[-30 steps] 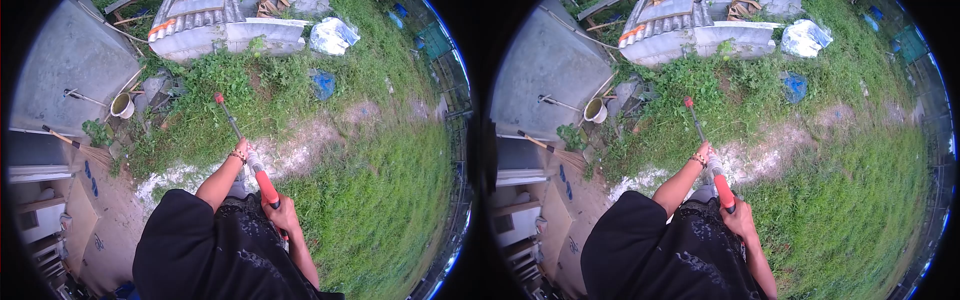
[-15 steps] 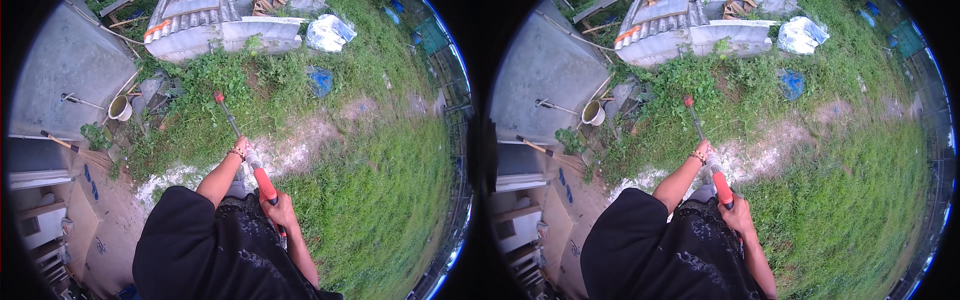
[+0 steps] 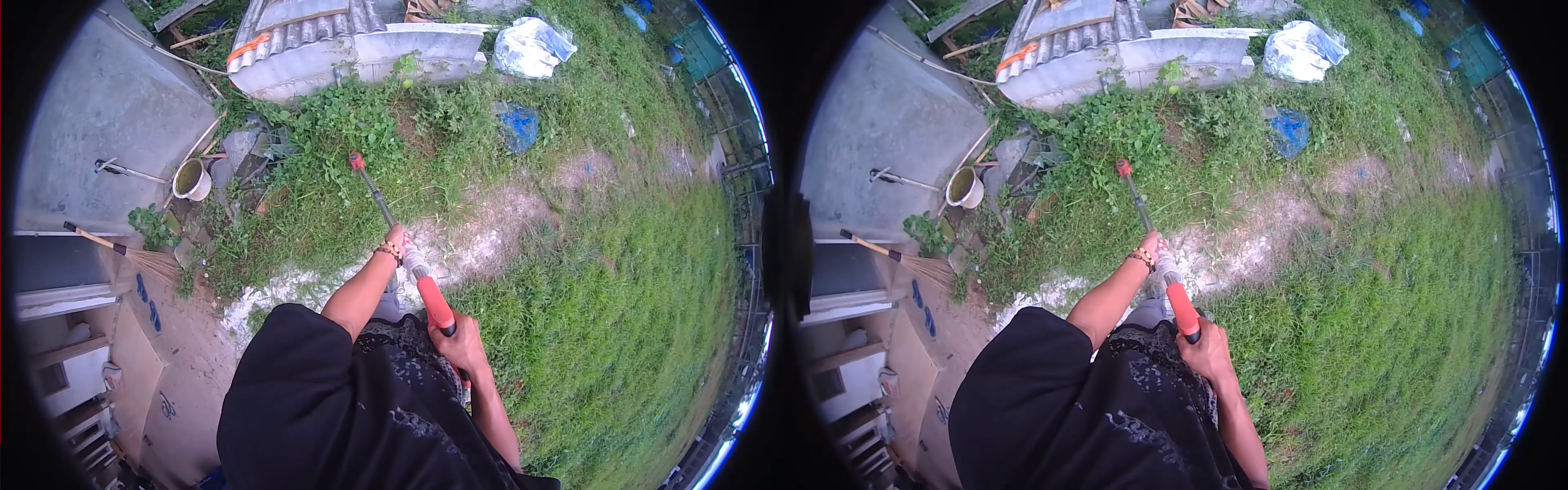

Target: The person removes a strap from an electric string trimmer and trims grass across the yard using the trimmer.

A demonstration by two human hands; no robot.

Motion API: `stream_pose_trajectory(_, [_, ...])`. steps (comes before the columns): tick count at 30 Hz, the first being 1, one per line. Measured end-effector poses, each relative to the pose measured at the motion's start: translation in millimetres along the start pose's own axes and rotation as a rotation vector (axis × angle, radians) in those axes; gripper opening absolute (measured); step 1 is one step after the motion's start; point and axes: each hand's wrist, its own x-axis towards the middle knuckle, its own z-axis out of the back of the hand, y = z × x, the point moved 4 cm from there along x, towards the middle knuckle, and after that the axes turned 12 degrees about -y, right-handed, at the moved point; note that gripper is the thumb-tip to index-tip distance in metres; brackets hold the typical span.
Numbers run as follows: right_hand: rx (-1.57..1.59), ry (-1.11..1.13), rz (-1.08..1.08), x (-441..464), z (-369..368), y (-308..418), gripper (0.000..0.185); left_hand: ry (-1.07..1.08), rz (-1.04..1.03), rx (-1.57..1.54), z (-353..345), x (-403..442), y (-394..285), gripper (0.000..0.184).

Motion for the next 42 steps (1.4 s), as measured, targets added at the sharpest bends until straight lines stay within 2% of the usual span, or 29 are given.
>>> stream_pose_trajectory(1, [0.012,0.005,-0.01,-0.4,0.8,-1.2,0.021,0.012,0.022,-0.013,0.0,2.2,1.6,0.028])
stream_pose_trajectory(7, [0.021,-0.012,-0.024,0.8,7.7,3.8,0.019,-0.035,-0.011,0.021,-4.7,0.3,6.1,0.032])
stream_pose_trajectory(17, [0.03,-0.097,-0.069,-5.3,18.6,4.4,0.02,0.076,-0.01,0.128,-30.7,22.1,27.7,0.038])
stream_pose_trajectory(18, [0.021,-0.117,-0.082,-4.9,18.1,2.4,0.02,0.012,0.03,0.105,-40.3,0.2,28.9,0.037])
stream_pose_trajectory(21, [0.088,-0.132,-0.116,-3.3,14.5,-5.6,0.022,0.02,-0.047,0.168,-60.4,-3.7,32.2,0.036])
stream_pose_trajectory(24, [0.099,-0.235,-0.042,-1.2,7.3,-14.7,0.013,0.103,-0.006,0.165,-73.1,1.5,36.3,0.035])
stream_pose_trajectory(27, [0.098,-0.156,-0.098,2.8,1.0,-26.2,0.021,0.114,-0.01,0.199,-81.6,7.2,36.6,0.037])
stream_pose_trajectory(30, [0.127,-0.208,-0.039,3.3,4.4,-20.7,0.012,0.107,0.009,0.224,-81.4,9.9,36.8,0.037])
stream_pose_trajectory(33, [0.106,-0.164,-0.032,4.8,10.6,-17.0,0.014,0.139,0.028,0.193,-72.1,11.1,30.0,0.036])
stream_pose_trajectory(39, [0.05,-0.019,-0.006,5.6,19.6,-4.8,0.019,0.044,0.017,0.07,-27.7,-1.6,16.3,0.037])
stream_pose_trajectory(42, [0.057,0.053,0.007,6.3,33.8,2.5,0.022,-0.021,0.001,0.024,-8.5,-6.1,14.3,0.045])
